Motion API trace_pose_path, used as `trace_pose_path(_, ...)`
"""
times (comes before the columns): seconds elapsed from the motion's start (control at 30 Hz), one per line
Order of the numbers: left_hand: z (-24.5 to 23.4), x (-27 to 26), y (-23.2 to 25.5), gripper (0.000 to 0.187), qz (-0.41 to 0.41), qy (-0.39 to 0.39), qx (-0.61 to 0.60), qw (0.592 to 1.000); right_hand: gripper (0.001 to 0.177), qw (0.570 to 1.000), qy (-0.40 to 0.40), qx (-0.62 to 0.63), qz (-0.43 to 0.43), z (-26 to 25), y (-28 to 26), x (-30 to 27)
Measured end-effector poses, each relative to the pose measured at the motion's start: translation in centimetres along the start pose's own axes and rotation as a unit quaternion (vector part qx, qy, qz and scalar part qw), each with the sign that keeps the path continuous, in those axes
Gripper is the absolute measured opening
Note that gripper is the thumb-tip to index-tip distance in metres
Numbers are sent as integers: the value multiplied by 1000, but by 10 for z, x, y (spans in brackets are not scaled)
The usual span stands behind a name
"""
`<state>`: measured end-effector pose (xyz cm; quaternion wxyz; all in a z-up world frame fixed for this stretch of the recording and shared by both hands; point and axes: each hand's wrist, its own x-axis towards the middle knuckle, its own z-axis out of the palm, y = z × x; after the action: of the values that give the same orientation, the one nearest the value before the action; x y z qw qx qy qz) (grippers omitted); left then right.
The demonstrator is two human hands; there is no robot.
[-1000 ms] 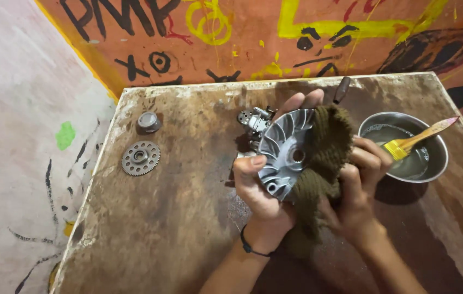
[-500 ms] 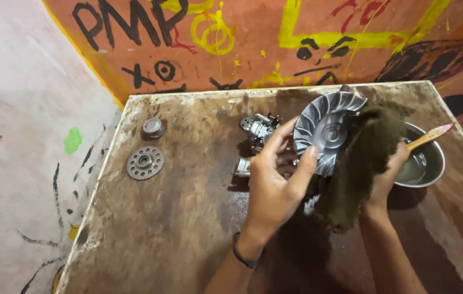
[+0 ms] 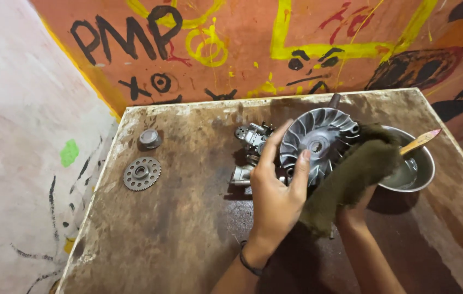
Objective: The person wipes a metallic impeller with a green cloth, rotating the object to clean the blades and the central hub. The person also wipes the smooth back side of the impeller. A small metal gear and a bowl with a brush are visible on the table.
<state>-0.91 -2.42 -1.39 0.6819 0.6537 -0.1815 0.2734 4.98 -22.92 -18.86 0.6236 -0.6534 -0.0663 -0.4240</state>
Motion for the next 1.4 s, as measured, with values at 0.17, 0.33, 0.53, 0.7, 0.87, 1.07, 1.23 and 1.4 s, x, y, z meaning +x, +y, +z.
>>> trace_pose_path(0.17,4,0,-36,33,-168,31,-222,960,49,995,-75,-44,-42,28,-42,-11)
trace_pose_path(0.33,-1,9,-45,45,-227,113,-298,920,50,981,-146,-90,-93,55,-104,-13)
trace_pose_path(0.53,-5,-7,-76,79,-377,28,-496,782,53,951,-235,-141,-142,69,-146,-16)
trace_pose_path(0.7,-15,17,-42,80,-258,-156,-713,633,47,905,-268,-277,-178,64,-141,-27)
trace_pose_path(0.87,-8,0,-67,75,-327,-26,-584,742,57,933,-196,-246,-174,61,-160,5)
trace_pose_path(1.07,-12,22,-3,81,-224,-126,-643,721,46,879,-266,-288,-270,31,-135,-20)
trace_pose_path(1.23,-13,17,0,90,-208,-126,-649,721,41,920,-210,-262,-202,36,-151,-14)
trace_pose_path(1.4,-8,16,-2,89,-224,-123,-732,632,49,853,-290,-332,-281,24,-127,-26)
